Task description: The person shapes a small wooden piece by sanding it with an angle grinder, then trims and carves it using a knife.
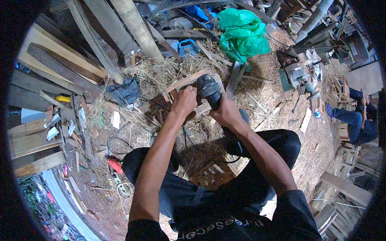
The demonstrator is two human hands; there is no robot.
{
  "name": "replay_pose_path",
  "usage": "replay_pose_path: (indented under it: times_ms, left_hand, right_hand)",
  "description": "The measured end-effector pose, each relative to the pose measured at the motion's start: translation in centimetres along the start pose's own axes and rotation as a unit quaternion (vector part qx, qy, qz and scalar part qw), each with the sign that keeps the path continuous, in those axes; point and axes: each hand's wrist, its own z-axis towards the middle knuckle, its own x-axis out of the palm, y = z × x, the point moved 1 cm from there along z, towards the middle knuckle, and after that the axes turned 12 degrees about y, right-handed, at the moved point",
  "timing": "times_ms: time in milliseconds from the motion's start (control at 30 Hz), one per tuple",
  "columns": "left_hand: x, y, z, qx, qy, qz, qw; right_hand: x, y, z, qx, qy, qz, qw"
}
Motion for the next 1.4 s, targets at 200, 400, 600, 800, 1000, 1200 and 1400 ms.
replay_pose_path:
  times_ms: [200, 400, 600, 800, 1000, 1200, 1400]
  left_hand:
    - [0.6, 0.5, 0.3, 0.000, -0.023, -0.027, 0.999]
    - [0.9, 0.6, 0.2, -0.001, -0.055, 0.041, 0.998]
    - [0.9, 0.6, 0.3, 0.004, -0.053, -0.022, 0.998]
    - [2.0, 1.5, 0.6, 0.000, -0.046, -0.056, 0.997]
    - [2.3, 1.5, 0.7, 0.002, -0.058, -0.045, 0.997]
    - [1.3, 1.2, 0.5, 0.017, -0.038, -0.010, 0.999]
    - [1.8, 1.3, 1.1, 0.009, -0.025, -0.020, 0.999]
  right_hand:
    - [0.0, 0.1, -0.2, -0.009, -0.034, -0.023, 0.999]
    - [-0.6, -0.2, -0.1, 0.008, -0.046, -0.017, 0.999]
    - [0.8, -1.2, 0.3, -0.047, -0.028, -0.026, 0.998]
    - [0.4, 0.0, 0.0, -0.013, -0.007, 0.003, 1.000]
    - [0.6, -0.3, 0.2, -0.011, -0.009, 0.020, 1.000]
    - [0.1, 0.0, 0.0, -0.003, -0.004, 0.011, 1.000]
    - [-0.5, 0.6, -0.5, 0.009, -0.013, -0.010, 1.000]
